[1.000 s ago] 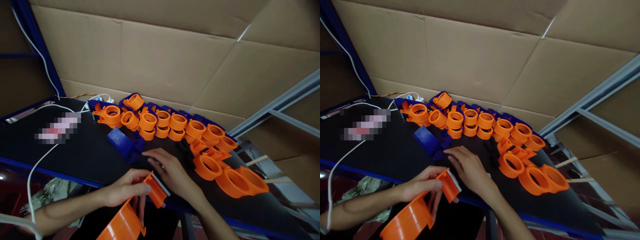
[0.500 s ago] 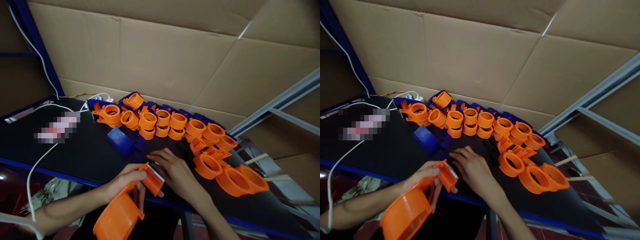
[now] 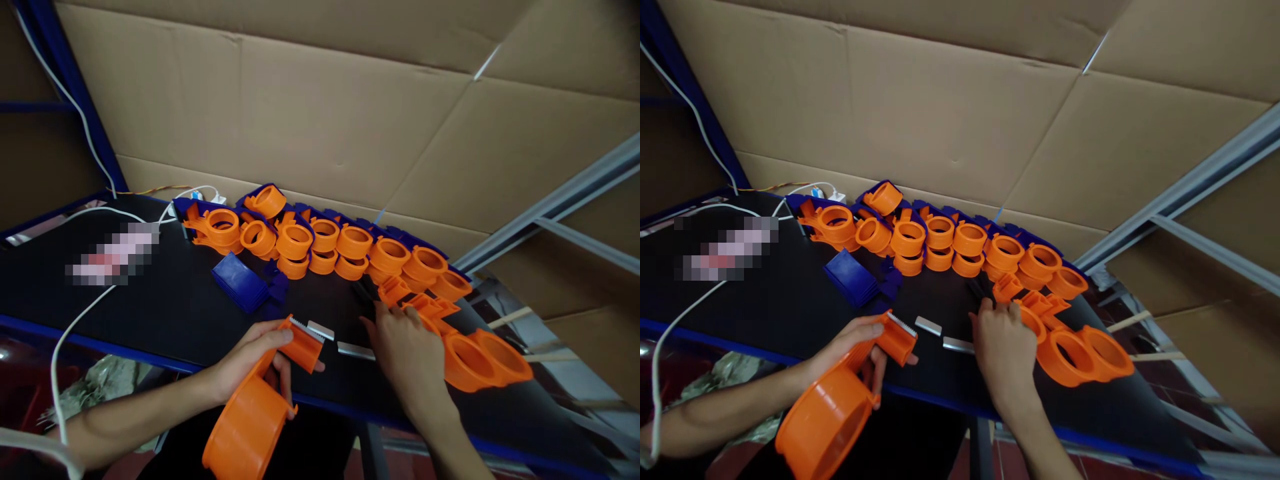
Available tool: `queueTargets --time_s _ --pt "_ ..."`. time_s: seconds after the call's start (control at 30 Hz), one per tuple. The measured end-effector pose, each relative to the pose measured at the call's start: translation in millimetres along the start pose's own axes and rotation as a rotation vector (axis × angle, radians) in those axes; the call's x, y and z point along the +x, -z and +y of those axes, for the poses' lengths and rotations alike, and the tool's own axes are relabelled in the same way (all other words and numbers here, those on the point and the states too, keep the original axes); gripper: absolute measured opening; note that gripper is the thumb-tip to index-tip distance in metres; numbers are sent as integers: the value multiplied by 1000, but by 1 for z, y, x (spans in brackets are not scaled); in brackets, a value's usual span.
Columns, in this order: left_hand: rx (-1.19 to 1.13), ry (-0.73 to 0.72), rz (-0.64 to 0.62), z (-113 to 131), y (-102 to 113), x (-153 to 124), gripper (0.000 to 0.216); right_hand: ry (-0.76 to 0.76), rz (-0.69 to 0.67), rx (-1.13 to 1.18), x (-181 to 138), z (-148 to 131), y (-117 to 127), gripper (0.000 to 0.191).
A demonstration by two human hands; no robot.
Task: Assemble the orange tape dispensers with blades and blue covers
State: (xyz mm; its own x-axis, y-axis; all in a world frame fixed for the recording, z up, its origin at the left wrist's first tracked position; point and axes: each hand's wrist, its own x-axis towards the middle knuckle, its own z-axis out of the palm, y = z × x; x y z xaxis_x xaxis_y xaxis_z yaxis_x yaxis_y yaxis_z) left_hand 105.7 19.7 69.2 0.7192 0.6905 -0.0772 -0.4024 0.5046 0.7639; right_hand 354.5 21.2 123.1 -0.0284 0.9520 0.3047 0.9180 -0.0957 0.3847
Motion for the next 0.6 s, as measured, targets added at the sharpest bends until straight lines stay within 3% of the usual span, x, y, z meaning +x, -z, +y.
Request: queueTargets --time_s 0.13,0.4,0.6 --pt "-26 -15 25 -2 -1 1 35 34 -48 66 3 0 -2 13" --pt "-16 -26 28 -3 -1 1 35 8 -50 230 7 2 -17 35" --pt "10 -71 92 1 -7 0 36 87 -17 503 14 12 -23 32"
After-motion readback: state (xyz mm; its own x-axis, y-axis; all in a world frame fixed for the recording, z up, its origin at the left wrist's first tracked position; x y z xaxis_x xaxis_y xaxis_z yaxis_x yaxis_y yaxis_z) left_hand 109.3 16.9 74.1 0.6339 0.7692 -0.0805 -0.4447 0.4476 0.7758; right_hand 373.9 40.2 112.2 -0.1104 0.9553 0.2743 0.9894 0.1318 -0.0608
